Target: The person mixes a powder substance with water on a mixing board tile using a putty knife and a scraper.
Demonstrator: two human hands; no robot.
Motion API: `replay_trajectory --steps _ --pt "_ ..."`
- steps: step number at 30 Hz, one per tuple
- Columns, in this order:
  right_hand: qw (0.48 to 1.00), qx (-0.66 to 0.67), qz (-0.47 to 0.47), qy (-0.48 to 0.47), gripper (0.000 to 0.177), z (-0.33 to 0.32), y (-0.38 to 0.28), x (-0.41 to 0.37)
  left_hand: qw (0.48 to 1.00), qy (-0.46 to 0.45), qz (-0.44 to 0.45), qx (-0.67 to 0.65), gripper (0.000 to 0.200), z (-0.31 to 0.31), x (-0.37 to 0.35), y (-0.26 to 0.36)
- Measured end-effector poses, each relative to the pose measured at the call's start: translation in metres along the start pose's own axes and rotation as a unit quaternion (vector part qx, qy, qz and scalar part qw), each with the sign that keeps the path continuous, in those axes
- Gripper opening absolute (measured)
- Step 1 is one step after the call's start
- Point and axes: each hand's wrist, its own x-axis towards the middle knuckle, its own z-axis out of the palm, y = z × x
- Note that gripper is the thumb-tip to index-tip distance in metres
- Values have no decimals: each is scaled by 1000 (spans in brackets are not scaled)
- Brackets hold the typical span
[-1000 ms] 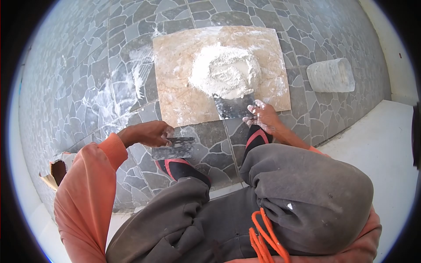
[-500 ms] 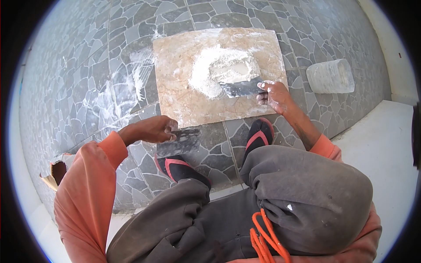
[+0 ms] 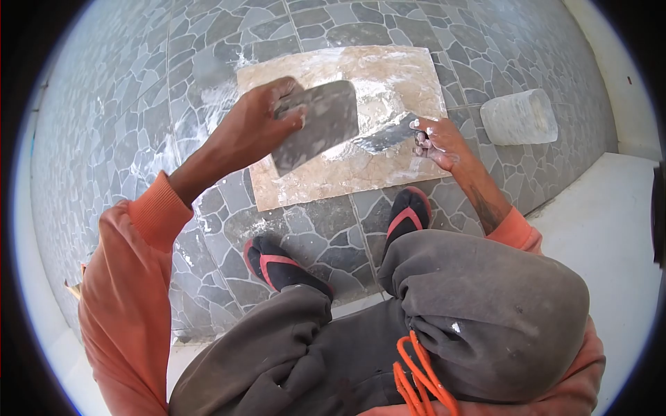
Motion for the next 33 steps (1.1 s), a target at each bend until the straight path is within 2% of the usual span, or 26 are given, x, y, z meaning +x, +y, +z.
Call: replay_trajectory --steps 3,6,7,10,12,15,16,19,21,24,27,30,33 --pt "1000 -16 2 -25 11 4 -6 -11 996 57 54 30 28 10 17 9" --pt "999 -31 -10 -27 12 14 -8 -20 999 42 22 16 34 29 26 27" --pt "999 -14 -18 -44 12 16 -7 -21 1000 3 17 21 39 35 31 32" --pt "996 22 -29 -77 14 20 -5 -25 998 48 27 16 39 62 36 36" --pt "997 20 -21 -77 15 21 -5 -27 997 63 43 -20 30 70 38 40" --pt "969 77 -138 -192 16 12 8 -30 995 74 57 -39 29 83 40 37" --pt "971 79 -133 -181 17 11 9 -29 995 75 60 -40 31 86 42 35" --pt "976 84 -134 -148 19 18 13 -26 997 -4 78 20 26 91 44 38" --pt "976 87 -155 -127 20 22 12 -27 995 -14 94 33 23 96 48 36" --pt "983 86 -122 -109 19 20 13 -24 994 -18 103 42 21 103 54 31" --pt "993 55 -95 -45 15 29 6 -32 995 -24 85 46 20 108 61 29" --pt "995 29 -93 -27 16 39 -2 -48 994 -19 91 63 19 113 65 22" --pt "992 -14 -115 -56 20 24 5 -43 993 -23 79 81 19 113 68 16"
